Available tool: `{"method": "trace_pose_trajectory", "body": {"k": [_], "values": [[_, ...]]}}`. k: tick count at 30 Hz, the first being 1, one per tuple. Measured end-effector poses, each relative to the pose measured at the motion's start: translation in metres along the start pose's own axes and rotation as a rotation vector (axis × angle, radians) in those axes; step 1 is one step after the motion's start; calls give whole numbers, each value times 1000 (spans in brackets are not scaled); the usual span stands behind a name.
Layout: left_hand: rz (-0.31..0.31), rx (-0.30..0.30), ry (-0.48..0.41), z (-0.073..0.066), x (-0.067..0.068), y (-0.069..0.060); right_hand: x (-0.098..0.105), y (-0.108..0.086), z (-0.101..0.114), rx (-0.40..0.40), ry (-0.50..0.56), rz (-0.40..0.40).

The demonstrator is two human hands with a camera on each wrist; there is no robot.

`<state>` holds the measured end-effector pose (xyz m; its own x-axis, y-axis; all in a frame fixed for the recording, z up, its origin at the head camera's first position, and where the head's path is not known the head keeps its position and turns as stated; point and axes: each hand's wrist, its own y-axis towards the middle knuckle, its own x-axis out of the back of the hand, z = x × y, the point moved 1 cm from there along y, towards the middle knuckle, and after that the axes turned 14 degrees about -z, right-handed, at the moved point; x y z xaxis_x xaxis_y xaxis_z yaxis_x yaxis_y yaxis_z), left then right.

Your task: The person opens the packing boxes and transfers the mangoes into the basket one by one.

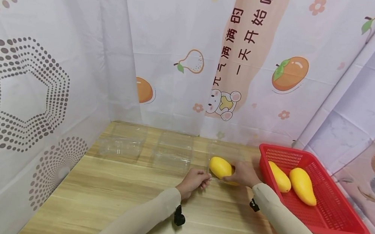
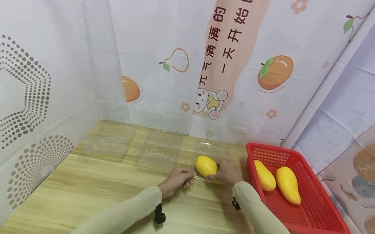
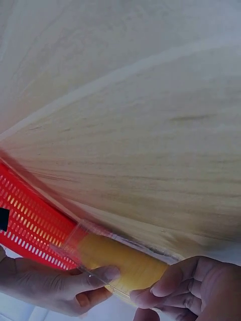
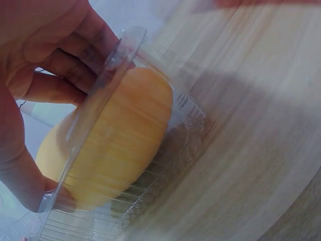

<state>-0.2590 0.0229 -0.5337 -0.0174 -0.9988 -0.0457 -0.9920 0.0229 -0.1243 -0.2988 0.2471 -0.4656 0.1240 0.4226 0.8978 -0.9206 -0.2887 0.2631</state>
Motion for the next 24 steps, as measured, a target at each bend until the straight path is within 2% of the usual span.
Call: {"method": "trace_pose_trajectory", "body": {"k": [5,17,24], "values": [[-12,-5,0,0,0,-2,2,-1,1,13,-25,-22],[-33,-20,-3,-3,-1,-4,13,0,7,13,8,-24],[-9,-22,-22,-2,0,-4,19,0,9,11,-7,-37]]}}
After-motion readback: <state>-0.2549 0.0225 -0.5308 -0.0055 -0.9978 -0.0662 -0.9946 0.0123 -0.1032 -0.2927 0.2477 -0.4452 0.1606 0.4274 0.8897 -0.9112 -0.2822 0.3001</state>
